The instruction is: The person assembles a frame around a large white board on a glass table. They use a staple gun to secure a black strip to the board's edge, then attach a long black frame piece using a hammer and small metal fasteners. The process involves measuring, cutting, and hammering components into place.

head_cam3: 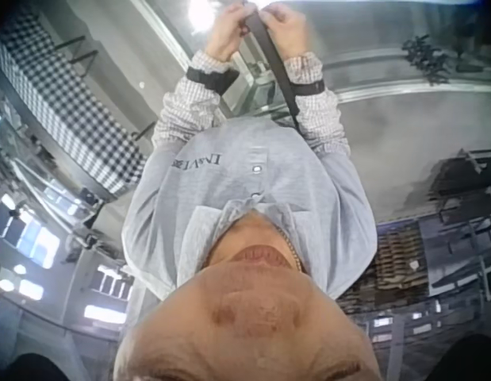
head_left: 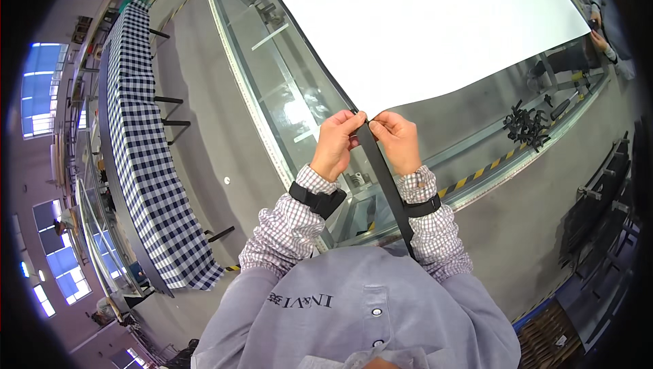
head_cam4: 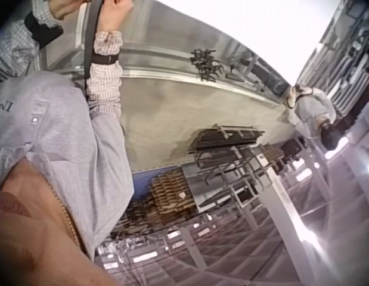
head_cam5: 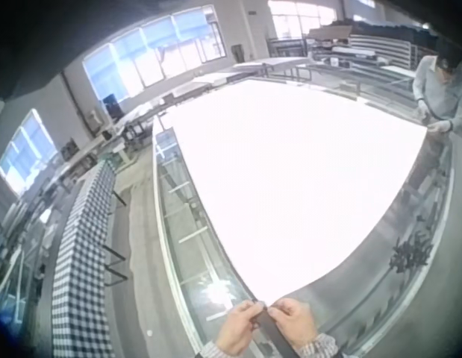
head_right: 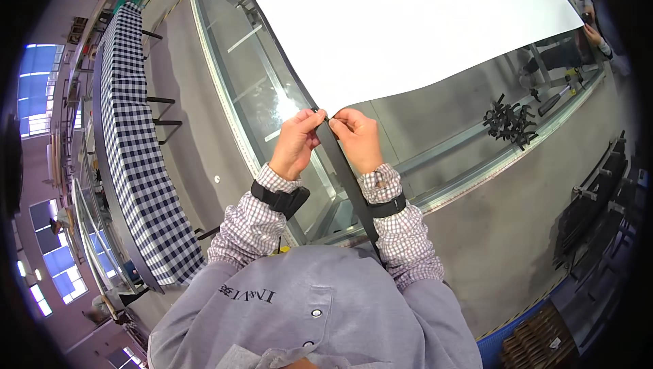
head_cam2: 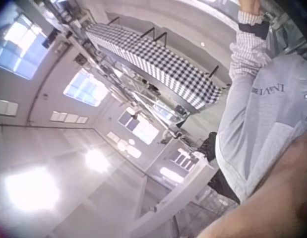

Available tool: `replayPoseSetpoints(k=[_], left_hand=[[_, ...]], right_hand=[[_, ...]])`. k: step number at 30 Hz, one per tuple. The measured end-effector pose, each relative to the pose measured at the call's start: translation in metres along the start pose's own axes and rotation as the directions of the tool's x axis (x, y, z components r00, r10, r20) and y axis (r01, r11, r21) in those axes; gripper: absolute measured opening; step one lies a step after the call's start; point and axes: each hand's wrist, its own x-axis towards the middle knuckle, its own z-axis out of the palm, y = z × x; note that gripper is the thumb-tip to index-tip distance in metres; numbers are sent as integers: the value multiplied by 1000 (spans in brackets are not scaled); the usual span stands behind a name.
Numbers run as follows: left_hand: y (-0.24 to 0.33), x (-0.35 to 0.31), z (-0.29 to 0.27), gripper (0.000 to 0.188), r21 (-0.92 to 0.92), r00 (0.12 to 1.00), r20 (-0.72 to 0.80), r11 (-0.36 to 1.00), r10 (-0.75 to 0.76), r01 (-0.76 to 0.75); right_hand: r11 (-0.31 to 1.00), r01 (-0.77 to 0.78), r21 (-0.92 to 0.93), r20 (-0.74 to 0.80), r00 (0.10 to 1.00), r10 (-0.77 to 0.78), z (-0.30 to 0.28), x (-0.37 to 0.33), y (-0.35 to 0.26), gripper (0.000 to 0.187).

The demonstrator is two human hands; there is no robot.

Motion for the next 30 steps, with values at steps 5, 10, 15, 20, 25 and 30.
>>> replayPoseSetpoints(k=[5,10,15,20,25,30], left_hand=[[-1,-1,-1,14,15,994,2,994,111,-111],[-4,-2,-3,13,-42,981,16,980,195,-194],[-4,-3,-1,12,-67,972,11,970,236,-235],[-5,-1,-6,13,-45,969,39,969,245,-243],[-1,-1,-7,13,18,967,74,969,244,-246],[1,-1,-4,13,11,965,68,967,255,-256]], right_hand=[[998,61,-17,15,998,-61,1,2,-3,10],[941,260,-218,9,964,-264,2,3,-11,10],[895,325,-304,20,942,-335,2,3,-22,11],[928,194,-318,86,981,-176,-3,5,-27,12],[951,87,-298,143,989,-46,-7,9,-28,13],[997,56,-53,160,986,-47,-7,10,-19,11]])
